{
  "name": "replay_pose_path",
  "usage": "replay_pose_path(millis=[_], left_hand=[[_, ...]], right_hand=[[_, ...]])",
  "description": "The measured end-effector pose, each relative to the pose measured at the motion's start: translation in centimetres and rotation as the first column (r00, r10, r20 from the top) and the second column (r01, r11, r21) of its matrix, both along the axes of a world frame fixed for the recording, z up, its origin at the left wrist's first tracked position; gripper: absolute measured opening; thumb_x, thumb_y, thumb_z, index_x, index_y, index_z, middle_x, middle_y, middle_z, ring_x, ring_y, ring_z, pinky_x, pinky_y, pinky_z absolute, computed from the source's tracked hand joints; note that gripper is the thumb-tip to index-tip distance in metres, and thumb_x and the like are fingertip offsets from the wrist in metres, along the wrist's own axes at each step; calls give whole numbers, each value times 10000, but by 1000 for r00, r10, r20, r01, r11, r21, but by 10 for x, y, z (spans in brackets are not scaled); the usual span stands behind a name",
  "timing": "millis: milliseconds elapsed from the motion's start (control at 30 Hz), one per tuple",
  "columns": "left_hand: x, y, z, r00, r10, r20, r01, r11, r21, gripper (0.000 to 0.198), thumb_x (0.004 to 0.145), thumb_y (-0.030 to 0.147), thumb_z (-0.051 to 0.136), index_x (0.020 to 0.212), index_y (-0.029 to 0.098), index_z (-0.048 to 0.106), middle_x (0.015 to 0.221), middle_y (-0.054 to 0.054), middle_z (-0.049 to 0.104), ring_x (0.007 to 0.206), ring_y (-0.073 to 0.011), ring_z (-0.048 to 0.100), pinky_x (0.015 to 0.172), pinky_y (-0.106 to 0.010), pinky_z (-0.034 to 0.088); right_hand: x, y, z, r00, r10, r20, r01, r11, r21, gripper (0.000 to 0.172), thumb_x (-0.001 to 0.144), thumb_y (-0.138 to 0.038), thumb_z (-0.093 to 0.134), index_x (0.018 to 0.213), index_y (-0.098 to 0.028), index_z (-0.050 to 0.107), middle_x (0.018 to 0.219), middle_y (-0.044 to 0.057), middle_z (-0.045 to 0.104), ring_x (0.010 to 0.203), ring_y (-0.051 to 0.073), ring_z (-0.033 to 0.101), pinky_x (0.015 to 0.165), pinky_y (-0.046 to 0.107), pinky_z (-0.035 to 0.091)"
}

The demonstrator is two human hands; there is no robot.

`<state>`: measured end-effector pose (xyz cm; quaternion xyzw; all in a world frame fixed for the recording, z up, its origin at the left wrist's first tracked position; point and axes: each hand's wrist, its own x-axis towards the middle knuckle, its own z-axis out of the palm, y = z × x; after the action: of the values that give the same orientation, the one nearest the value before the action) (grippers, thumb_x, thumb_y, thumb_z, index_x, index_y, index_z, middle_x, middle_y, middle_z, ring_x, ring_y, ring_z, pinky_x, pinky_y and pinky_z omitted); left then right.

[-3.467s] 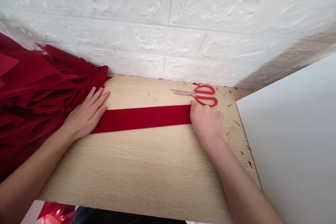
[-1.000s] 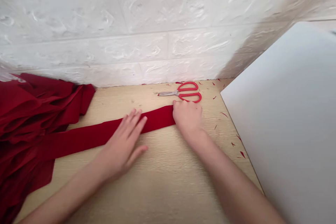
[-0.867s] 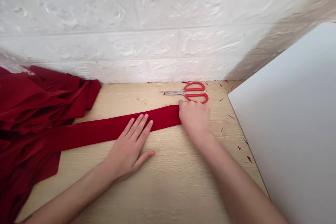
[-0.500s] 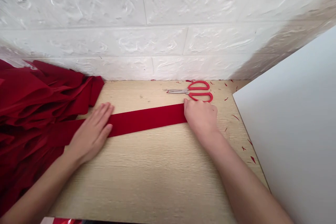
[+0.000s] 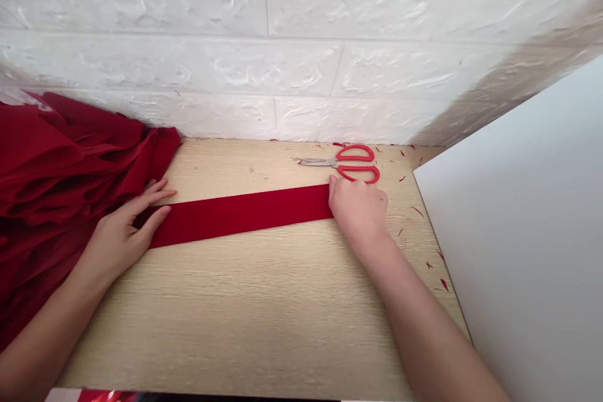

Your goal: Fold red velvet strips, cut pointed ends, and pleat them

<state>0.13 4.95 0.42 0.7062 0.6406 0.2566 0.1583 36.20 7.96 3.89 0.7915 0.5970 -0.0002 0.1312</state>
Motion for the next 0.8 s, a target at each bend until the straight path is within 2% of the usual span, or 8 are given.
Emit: replay_pose_path(millis=[100, 200, 300, 500, 633, 700, 800], left_hand=[[2, -1, 9, 997, -12, -74, 14, 1000, 24, 287, 973, 374, 526, 1143, 212, 692, 1397, -98, 634, 1286, -253, 594, 1119, -453, 453], [5, 1, 17, 982, 23, -185, -14, 999, 51, 248, 968, 370, 530, 996, 196, 704, 1140, -100, 697, 1070, -255, 644, 997, -442, 504], [6, 4, 20, 973, 25, -230, -12, 998, 55, 233, 963, 357, 519, 909, 201, 684, 984, -72, 714, 960, -254, 647, 917, -414, 507], [9, 6, 20, 972, 53, -228, -47, 998, 31, 240, 963, 373, 512, 894, 205, 669, 994, -64, 740, 972, -252, 638, 924, -383, 481], [8, 6, 20, 975, 207, -81, -211, 976, -45, 252, 933, 406, 576, 1038, 196, 667, 1000, -50, 731, 893, -212, 654, 828, -322, 505], [8, 7, 19, 965, 256, -54, -259, 964, -53, 268, 922, 396, 592, 1086, 193, 654, 991, -48, 725, 854, -200, 657, 797, -306, 509], [8, 10, 16, 957, 175, -233, -173, 984, 30, 216, 974, 351, 490, 1006, 197, 638, 997, -72, 729, 896, -232, 646, 867, -363, 509]], right_hand=[[-1, -2, -1, 1000, 4, -3, -4, 1000, 26, 539, 1049, -325, 302, 990, -119, 796, 888, 223, 769, 862, 353, 758, 714, 400, 526], [-1, -6, -4, 1000, -24, -10, 24, 997, 71, 546, 1046, -339, 305, 972, -110, 796, 851, 232, 761, 836, 362, 755, 671, 384, 508], [-1, -8, -7, 999, -48, -14, 49, 993, 109, 557, 1044, -358, 312, 956, -87, 790, 824, 244, 749, 818, 368, 749, 646, 376, 494], [2, -8, -5, 997, -31, -71, 37, 995, 88, 574, 1050, -370, 288, 963, -109, 792, 805, 233, 734, 791, 359, 739, 668, 404, 498], [3, -8, -3, 996, -52, -76, 57, 995, 76, 571, 1052, -389, 298, 970, -120, 796, 818, 222, 742, 803, 348, 743, 698, 416, 513], [2, -9, -2, 997, -46, -64, 51, 995, 80, 566, 1052, -383, 303, 969, -116, 795, 825, 231, 746, 810, 356, 746, 697, 422, 515], [-2, -9, -3, 999, -18, -35, 21, 996, 87, 562, 1052, -325, 289, 953, -87, 789, 806, 253, 743, 814, 369, 750, 684, 428, 514]])
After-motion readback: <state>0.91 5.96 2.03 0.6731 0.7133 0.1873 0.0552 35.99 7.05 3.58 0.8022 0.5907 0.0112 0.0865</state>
